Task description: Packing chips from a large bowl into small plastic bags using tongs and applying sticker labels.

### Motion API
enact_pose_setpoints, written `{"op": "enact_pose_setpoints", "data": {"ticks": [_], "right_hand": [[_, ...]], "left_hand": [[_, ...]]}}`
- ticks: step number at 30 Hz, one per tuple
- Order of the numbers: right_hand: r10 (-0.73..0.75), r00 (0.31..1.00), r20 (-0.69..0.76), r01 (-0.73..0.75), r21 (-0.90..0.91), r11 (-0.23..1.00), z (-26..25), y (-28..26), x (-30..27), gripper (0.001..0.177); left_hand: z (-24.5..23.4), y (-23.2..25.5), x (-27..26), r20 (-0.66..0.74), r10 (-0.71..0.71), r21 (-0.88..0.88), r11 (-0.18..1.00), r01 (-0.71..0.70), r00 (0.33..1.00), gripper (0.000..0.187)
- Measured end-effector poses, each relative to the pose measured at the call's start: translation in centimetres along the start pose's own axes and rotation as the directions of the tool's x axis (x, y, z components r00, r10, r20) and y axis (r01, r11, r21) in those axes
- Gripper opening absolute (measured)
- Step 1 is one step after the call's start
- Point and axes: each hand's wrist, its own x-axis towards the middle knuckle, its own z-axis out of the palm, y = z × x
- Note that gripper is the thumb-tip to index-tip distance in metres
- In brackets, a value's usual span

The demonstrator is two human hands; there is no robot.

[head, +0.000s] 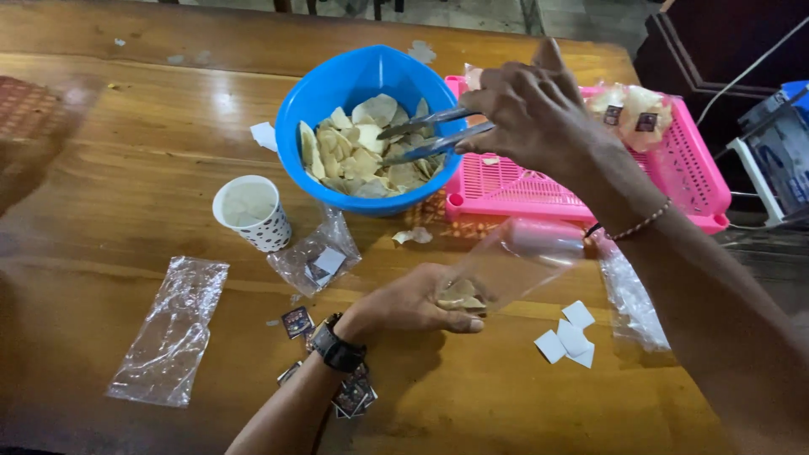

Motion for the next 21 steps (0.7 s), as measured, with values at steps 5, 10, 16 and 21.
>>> {"op": "enact_pose_setpoints", "data": {"ticks": [5,10,16,21], "right_hand": [[-0.387,0.902,-0.192,0.196,-0.616,0.763,2.2,1.3,1.9,0.054],[-0.511,0.829,-0.228,0.195,-0.739,0.645,2.6,1.0,1.7,0.056],[-0.431,0.868,-0.246,0.141,-0.71,0.69,2.8,1.4,2.8,0.058],[-0.113,0.985,-0.13,0.094,-0.147,0.985,0.7,-0.4,3.3,0.045]], "left_hand": [[-0.1,-0.6,0.0,-0.015,0.1,0.105,0.99,-0.098,0.995,0.038],[-0.3,1.7,-0.4,-0.036,-0.11,0.054,0.992,0.111,0.993,0.04],[-0.2,1.0,-0.4,-0.042,-0.124,-0.038,0.992,0.122,0.991,0.037],[-0.5,0.8,-0.3,-0.064,-0.067,0.086,0.994,0.073,0.996,0.05]]}}
